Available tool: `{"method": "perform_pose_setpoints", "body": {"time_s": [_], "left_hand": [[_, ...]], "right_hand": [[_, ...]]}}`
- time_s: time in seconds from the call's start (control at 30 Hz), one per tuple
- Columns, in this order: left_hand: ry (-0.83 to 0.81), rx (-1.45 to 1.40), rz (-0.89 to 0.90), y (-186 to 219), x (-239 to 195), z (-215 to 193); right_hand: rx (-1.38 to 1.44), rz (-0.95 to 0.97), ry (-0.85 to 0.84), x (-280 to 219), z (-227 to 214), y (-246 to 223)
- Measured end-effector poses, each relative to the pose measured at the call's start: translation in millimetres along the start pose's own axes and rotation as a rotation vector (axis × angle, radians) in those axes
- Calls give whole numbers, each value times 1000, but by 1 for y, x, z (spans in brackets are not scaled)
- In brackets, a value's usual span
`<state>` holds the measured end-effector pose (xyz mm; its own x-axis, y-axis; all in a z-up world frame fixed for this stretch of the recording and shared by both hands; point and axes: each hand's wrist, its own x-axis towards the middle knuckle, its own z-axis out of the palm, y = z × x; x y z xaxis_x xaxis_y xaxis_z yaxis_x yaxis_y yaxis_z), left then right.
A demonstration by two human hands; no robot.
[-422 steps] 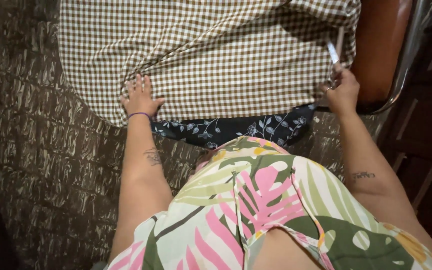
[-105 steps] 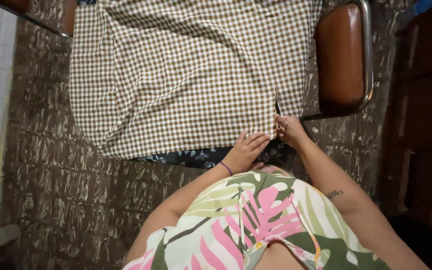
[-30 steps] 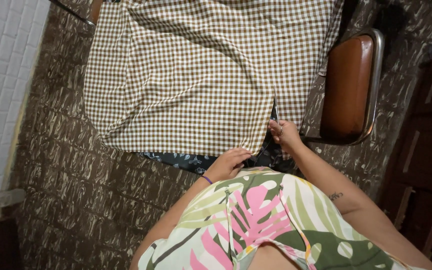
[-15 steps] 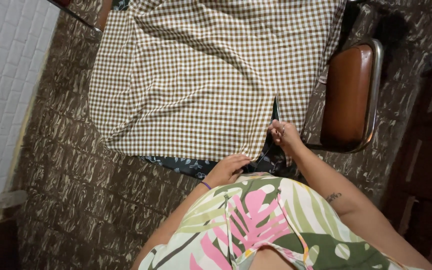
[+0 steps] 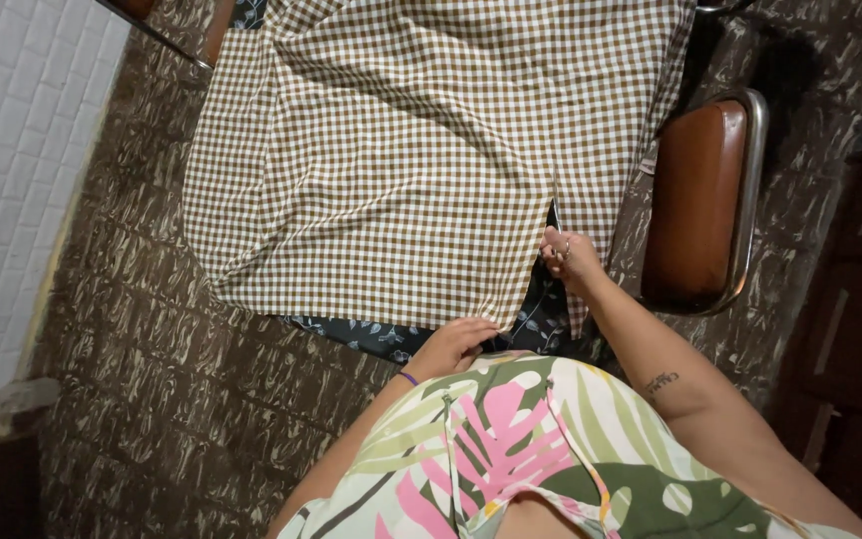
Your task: Measuring and cutting a piece of checkered fabric with scissors on a table.
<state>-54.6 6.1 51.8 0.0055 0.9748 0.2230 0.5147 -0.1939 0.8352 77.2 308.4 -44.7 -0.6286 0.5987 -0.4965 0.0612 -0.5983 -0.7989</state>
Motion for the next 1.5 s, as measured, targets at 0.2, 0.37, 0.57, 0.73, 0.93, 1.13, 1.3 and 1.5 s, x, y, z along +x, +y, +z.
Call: {"method": "perform_pose_setpoints", "body": {"time_s": [0.2,0.37,0.57,0.73,0.93,1.13,1.3,1.5], "left_hand": [[-15,6,-10,-9,-4,6],[-48,7,-23,-5,-1,2],[-73,13,-39,-11,-5,5],[-61,-28,-62,-10,-6,5],[-61,-49,-75,-20,-11,8],[-60,-37,-27,-27,-15,11],[-71,-66,-58,-37,-22,14],[-68,-88,-57,-27,-17,7]], "right_hand": [[14,0,13,1,-3,5],[-8,-10,27,3,-2,4],[-33,9,40,0,0,0],[-60,25,52,4,1,0],[-10,72,45,5,5,-15],[-19,8,21,39,1,-16],[-63,70,27,46,7,-40],[-70,10,18,49,3,-33]]}}
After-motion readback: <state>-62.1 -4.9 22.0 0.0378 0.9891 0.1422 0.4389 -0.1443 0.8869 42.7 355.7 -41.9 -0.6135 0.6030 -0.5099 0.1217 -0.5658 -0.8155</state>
